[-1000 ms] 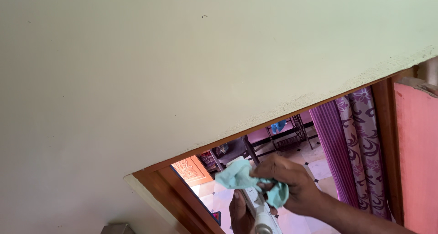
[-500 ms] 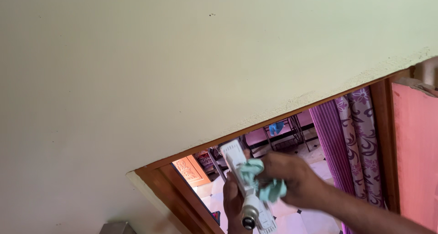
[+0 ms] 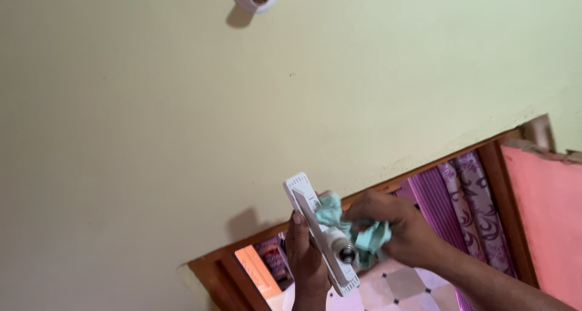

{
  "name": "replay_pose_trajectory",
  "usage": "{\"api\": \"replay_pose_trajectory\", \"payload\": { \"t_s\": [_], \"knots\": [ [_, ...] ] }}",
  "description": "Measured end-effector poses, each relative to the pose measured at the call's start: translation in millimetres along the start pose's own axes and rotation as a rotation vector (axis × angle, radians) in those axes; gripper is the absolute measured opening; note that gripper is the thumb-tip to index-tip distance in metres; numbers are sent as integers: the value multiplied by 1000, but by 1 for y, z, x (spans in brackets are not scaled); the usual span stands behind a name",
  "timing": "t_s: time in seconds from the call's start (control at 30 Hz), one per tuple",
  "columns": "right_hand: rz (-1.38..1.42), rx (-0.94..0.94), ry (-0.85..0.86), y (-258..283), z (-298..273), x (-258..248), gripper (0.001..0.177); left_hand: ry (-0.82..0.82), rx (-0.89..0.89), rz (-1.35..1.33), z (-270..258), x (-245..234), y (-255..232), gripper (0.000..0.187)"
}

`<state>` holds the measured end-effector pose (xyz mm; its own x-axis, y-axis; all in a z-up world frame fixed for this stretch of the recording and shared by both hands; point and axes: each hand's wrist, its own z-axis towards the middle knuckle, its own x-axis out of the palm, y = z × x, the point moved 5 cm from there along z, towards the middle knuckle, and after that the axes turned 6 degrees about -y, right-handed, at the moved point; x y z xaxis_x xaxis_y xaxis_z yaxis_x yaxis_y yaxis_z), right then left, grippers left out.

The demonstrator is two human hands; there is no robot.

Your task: The person wipes a ceiling light socket and the ceiling area with a cloth, then screws a white LED light fixture into the socket and tests it. The person repeats the process by removing the fixture, wiping it, and reinstalling it.

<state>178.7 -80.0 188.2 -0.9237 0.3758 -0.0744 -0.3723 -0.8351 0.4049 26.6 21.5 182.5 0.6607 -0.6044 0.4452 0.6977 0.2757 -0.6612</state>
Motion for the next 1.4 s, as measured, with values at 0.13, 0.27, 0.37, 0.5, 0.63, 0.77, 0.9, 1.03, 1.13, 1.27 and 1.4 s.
{"api": "replay_pose_trajectory", "payload": {
  "t_s": [0.13, 0.27, 0.37, 0.5, 0.63, 0.77, 0.9, 1.03, 1.13, 1.27, 1.4],
  "knots": [
    [87, 190, -369, -17, 1, -32, 26, -77, 81, -3, 18, 8, -20, 53],
    [-141, -216, -555, 37, -20, -45, 24, -117, 111, -97, 30, 18, -31, 47],
    [-268, -345, -381, 82, -11, -33, 38, -33, 131, -218, 36, 29, -38, 42],
    [-581, -722, -158, 121, 10, -2, 49, 64, 120, -300, 28, 39, -41, 38],
    [-749, -593, -75, 104, 24, 16, 63, 76, 194, -292, 14, 49, -42, 38],
    [-788, -643, -38, 98, 23, 33, 60, 57, 225, -287, 2, 50, -43, 38],
    [-899, -724, -64, 116, 47, 45, 53, 108, 122, -352, -3, 56, -42, 38],
    [-844, -706, -62, 137, 82, 56, 56, 110, 105, -331, 2, 55, -52, 49],
    [-836, -722, -37, 146, 82, 61, 52, 159, 117, -474, 9, 55, -64, 48],
    [-937, -798, 10, 140, 62, 62, 42, 98, 372, -285, 21, 49, -91, 39],
    [-1024, -802, 31, 101, 46, 48, 38, 55, 372, -364, 32, 43, -104, 32]
  ]
}}
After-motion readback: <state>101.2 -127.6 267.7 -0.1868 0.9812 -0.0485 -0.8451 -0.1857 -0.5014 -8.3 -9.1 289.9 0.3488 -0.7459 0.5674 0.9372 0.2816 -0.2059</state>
